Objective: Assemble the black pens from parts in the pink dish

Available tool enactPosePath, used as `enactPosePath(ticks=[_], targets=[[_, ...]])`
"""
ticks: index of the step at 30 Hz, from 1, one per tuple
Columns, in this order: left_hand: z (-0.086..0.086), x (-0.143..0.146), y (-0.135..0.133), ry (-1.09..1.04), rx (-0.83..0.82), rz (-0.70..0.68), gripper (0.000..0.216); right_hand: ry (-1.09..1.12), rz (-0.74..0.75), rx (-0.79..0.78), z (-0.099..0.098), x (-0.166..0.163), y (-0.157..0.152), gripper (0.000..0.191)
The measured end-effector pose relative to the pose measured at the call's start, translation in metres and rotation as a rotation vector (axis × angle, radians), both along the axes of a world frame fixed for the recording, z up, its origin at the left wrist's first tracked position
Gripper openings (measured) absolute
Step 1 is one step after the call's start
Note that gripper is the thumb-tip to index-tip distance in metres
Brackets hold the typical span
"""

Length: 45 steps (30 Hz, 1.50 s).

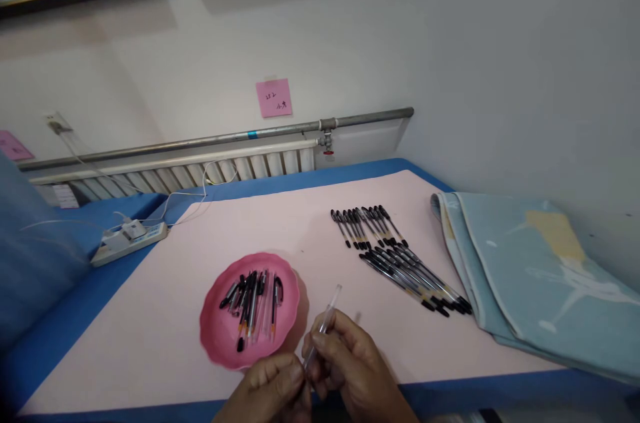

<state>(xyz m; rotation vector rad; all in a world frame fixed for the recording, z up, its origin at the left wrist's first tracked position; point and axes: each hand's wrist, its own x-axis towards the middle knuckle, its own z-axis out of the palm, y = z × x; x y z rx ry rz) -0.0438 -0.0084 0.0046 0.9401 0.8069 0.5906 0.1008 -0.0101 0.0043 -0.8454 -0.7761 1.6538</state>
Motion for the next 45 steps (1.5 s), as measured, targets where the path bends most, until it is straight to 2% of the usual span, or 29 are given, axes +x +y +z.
enactPosePath(ticks=[3, 5, 7, 9, 11, 13, 18, 21, 24, 28, 30, 34, 36, 38, 41, 43, 45], targets=[[-0.001, 0.001, 0.000, -0.076, -0.073, 0.018, 0.060, 0.047, -0.005, -0.014, 0.002, -0.001, 0.001, 0.028], [-0.002, 0.001, -0.001, -0.034, -0.049, 0.030, 0.058, 0.057, -0.002, -0.038, 0.001, 0.000, 0.001, 0.028], [-0.002, 0.001, -0.003, 0.087, 0.076, 0.090, 0.052, 0.026, -0.004, -0.055, 0.000, 0.000, 0.001, 0.030], [-0.002, 0.000, -0.004, 0.253, 0.271, 0.158, 0.042, -0.050, -0.017, -0.048, -0.002, 0.000, 0.001, 0.031], [-0.001, -0.001, -0.004, 0.350, 0.373, 0.159, 0.037, -0.109, -0.032, -0.019, -0.002, -0.001, 0.001, 0.031], [0.000, -0.004, -0.003, 0.324, 0.310, 0.097, 0.040, -0.109, -0.028, -0.012, -0.002, -0.002, 0.000, 0.030], [-0.001, -0.009, 0.003, 0.011, 0.070, -0.076, 0.058, 0.081, 0.058, -0.038, 0.006, -0.005, -0.002, 0.022], [-0.005, -0.009, 0.005, -0.068, 0.015, -0.077, 0.060, 0.133, 0.077, -0.022, 0.010, -0.006, -0.002, 0.021], [-0.007, -0.006, 0.003, -0.022, 0.019, 0.038, 0.057, 0.048, 0.027, -0.044, 0.011, -0.007, 0.001, 0.025], [-0.003, -0.006, 0.001, 0.242, 0.221, 0.165, 0.035, -0.054, -0.003, -0.060, 0.011, -0.010, 0.002, 0.030], [0.002, -0.008, 0.000, 0.305, 0.246, 0.149, 0.031, -0.069, 0.012, -0.055, 0.011, -0.012, 0.002, 0.030], [0.009, -0.017, 0.002, 0.151, 0.048, -0.005, 0.045, -0.043, 0.040, -0.017, 0.013, -0.011, 0.007, 0.027], [0.011, -0.025, 0.006, 0.106, 0.022, 0.018, 0.050, -0.221, 0.060, 0.044, 0.014, -0.012, 0.013, 0.028], [0.015, -0.035, 0.011, 0.222, 0.123, 0.171, 0.045, -0.528, 0.101, 0.115, 0.016, -0.015, 0.022, 0.027], [0.023, -0.054, 0.023, 0.642, 0.417, 0.428, 0.029, -0.814, 0.126, 0.187, 0.019, -0.026, 0.037, 0.024], [0.029, -0.062, 0.034, 0.907, 0.540, 0.462, 0.024, -0.947, 0.088, 0.269, 0.021, -0.034, 0.046, 0.026], [0.032, -0.066, 0.044, 1.108, 0.593, 0.412, 0.022, -1.100, 0.075, 0.365, 0.022, -0.043, 0.053, 0.031]])
